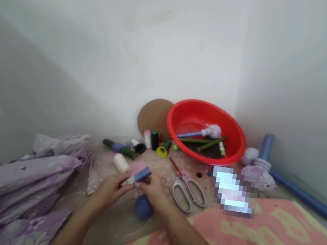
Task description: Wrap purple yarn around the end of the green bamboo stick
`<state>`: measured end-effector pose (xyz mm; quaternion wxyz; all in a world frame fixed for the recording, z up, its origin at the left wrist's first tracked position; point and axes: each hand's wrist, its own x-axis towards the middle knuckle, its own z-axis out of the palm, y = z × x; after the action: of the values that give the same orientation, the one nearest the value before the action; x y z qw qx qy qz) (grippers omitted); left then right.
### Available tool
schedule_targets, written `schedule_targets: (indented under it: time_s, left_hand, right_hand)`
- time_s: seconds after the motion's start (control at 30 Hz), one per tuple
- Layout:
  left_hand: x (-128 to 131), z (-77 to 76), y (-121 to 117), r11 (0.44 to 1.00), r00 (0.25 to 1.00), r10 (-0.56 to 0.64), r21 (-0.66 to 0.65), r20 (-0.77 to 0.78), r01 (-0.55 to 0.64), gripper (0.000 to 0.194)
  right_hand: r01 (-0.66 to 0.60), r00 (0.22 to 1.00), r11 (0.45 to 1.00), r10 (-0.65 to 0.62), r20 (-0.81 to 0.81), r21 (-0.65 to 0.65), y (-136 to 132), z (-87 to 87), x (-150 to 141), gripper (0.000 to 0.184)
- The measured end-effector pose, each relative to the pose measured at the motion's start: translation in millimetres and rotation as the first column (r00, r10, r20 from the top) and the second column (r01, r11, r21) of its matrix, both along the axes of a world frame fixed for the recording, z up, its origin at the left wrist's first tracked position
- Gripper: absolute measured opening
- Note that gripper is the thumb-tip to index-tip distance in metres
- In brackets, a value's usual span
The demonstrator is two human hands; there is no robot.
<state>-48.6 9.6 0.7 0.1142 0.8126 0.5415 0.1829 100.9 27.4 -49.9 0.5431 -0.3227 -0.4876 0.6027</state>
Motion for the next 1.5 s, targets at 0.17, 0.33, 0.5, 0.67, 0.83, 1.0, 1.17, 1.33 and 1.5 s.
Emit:
schedule_targets:
  time_s: [0.17,0.33,0.5,0.67,0.83,1.0,1.17,1.33,1.5]
  left_hand:
    - [-0.5,-3.2,-0.3,0.999,1.000,-0.022,0.026,-0.011,0.022,0.028]
    - [-2.9,-7.6,1.2,0.999,0.999,-0.033,0.039,0.002,0.033,0.031]
    - [-6.7,-11.1,3.5,0.995,0.991,-0.095,0.044,0.098,0.091,0.032]
    - [-9.5,-12.0,5.4,0.991,0.978,-0.131,0.048,0.163,0.125,0.030]
    - [-10.8,-10.5,4.4,0.995,0.977,-0.100,0.038,0.188,0.095,0.031]
    - [-10.7,-3.8,1.1,0.996,0.970,-0.088,0.021,0.225,0.086,0.030]
    - [-12.4,4.2,-1.9,0.992,0.949,-0.096,-0.048,0.301,0.116,0.026]
    - [-13.5,7.9,-4.2,0.990,0.936,-0.080,-0.080,0.342,0.114,0.025]
    - [-12.3,12.1,-6.6,0.988,0.935,-0.098,-0.082,0.340,0.133,0.021]
  right_hand:
    - [0.042,0.991,0.997,-0.049,0.122,0.063,-0.2,0.1,1.3,0.024]
    - [0.113,0.950,0.978,-0.158,0.268,0.177,0.3,-0.5,2.2,0.018]
    - [0.136,0.938,0.974,-0.185,0.294,0.179,-2.3,3.4,1.4,0.017]
    - [0.104,0.950,0.980,-0.148,0.276,0.168,-6.5,9.9,-0.1,0.017]
    - [0.127,0.918,0.967,-0.199,0.342,0.221,-7.1,9.6,0.4,0.014]
    - [0.048,0.904,0.954,-0.167,0.394,0.295,-5.4,2.8,3.9,0.012]
    - [-0.001,0.936,0.946,-0.114,0.334,0.323,-6.1,2.9,1.9,0.018]
    - [0.055,0.889,0.927,-0.215,0.403,0.372,-6.3,-3.8,-2.1,0.018]
    - [0.061,0.884,0.928,-0.221,0.411,0.367,-9.3,-5.0,-2.8,0.017]
